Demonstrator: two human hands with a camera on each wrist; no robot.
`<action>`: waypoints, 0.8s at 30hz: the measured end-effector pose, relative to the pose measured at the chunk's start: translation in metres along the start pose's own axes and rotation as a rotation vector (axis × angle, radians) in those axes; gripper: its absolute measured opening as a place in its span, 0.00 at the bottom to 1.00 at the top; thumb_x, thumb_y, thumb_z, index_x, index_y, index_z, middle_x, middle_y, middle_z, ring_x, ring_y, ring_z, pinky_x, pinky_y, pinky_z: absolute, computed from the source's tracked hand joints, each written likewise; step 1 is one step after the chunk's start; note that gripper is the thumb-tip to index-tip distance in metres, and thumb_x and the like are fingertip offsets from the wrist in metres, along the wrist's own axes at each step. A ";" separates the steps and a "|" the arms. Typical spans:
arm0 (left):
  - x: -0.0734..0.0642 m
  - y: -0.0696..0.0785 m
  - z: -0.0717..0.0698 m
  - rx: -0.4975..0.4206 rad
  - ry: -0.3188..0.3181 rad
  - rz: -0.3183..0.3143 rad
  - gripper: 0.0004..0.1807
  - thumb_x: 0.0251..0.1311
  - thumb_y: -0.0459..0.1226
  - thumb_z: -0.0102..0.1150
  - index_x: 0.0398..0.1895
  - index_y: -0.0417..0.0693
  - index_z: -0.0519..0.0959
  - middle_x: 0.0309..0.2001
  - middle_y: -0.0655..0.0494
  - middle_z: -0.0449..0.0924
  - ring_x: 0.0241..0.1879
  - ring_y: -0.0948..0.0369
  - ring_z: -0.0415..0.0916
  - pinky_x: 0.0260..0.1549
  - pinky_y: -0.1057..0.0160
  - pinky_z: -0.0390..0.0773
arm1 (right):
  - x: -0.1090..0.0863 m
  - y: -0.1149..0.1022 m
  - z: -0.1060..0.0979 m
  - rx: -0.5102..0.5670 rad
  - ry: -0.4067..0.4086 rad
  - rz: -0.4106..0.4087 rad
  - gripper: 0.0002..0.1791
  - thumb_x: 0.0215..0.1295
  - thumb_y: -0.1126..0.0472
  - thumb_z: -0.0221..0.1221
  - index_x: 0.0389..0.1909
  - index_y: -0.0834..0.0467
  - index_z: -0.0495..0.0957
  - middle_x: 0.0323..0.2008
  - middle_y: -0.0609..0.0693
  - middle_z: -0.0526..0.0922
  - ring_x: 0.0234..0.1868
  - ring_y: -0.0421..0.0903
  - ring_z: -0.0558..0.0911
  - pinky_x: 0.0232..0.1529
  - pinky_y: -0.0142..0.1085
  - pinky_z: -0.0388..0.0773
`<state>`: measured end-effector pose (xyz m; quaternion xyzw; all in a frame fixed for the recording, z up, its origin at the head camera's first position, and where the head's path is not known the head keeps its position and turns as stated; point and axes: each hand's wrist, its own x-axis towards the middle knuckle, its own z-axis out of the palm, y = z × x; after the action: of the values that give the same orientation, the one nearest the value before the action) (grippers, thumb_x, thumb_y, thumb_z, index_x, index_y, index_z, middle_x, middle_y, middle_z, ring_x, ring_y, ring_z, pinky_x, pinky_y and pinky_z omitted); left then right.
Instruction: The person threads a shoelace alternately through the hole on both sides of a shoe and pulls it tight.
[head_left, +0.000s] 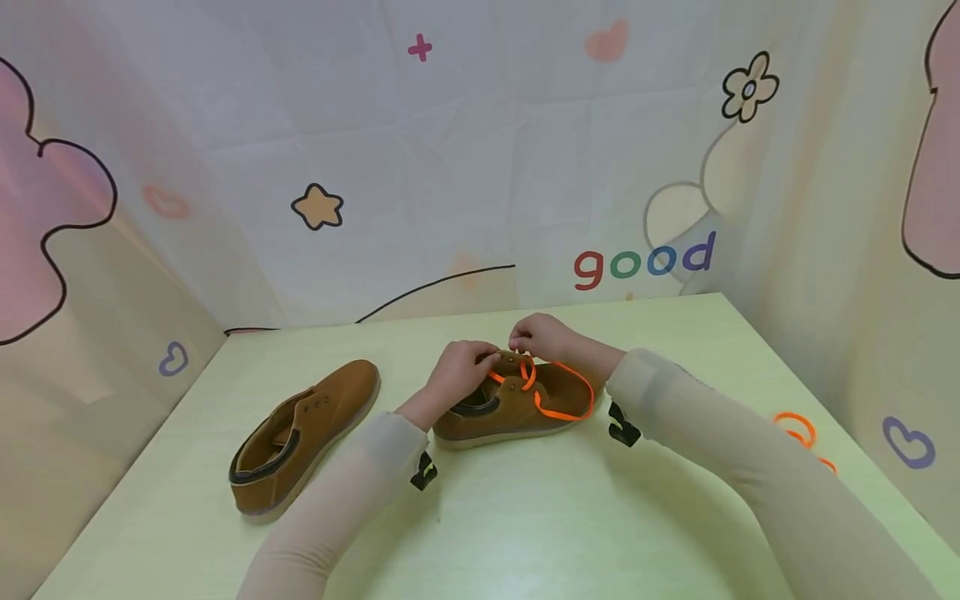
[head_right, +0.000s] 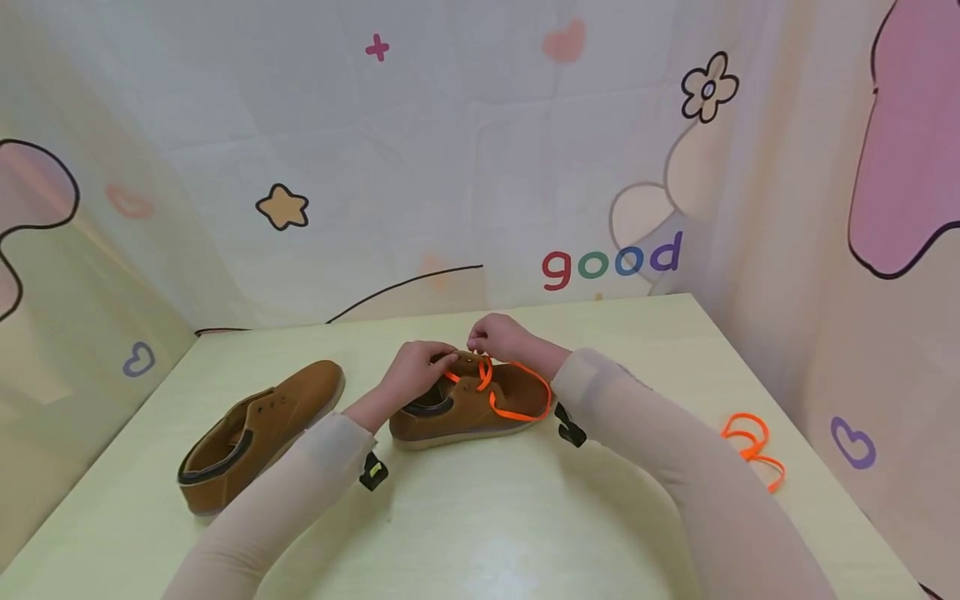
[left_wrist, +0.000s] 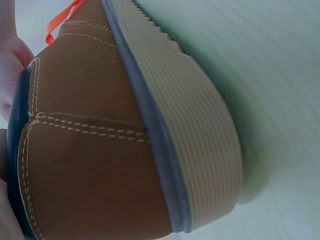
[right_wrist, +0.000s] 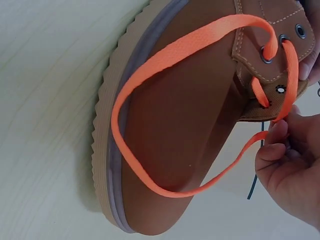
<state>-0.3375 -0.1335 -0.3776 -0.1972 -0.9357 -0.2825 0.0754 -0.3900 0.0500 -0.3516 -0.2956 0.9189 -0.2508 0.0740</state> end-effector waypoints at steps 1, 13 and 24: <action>0.000 0.000 0.000 -0.001 -0.001 0.001 0.14 0.74 0.36 0.56 0.51 0.39 0.87 0.50 0.43 0.89 0.45 0.51 0.86 0.50 0.52 0.84 | 0.001 0.001 0.001 -0.004 0.003 -0.007 0.12 0.77 0.65 0.53 0.41 0.68 0.84 0.35 0.59 0.85 0.31 0.44 0.75 0.38 0.32 0.74; 0.000 0.001 0.000 -0.005 0.002 -0.026 0.14 0.74 0.36 0.56 0.52 0.39 0.87 0.49 0.43 0.89 0.40 0.52 0.84 0.47 0.54 0.84 | 0.003 0.001 0.003 -0.033 -0.041 -0.041 0.15 0.79 0.63 0.51 0.44 0.68 0.85 0.31 0.56 0.85 0.30 0.43 0.73 0.41 0.34 0.73; 0.002 -0.001 0.002 -0.044 0.017 -0.042 0.14 0.75 0.36 0.55 0.51 0.39 0.87 0.48 0.43 0.90 0.45 0.50 0.86 0.51 0.52 0.84 | -0.009 0.003 0.011 -0.074 -0.073 -0.126 0.11 0.73 0.64 0.53 0.37 0.62 0.83 0.19 0.44 0.67 0.23 0.40 0.66 0.32 0.30 0.64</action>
<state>-0.3403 -0.1326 -0.3792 -0.1768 -0.9326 -0.3059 0.0730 -0.3808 0.0527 -0.3632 -0.3642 0.9038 -0.2100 0.0804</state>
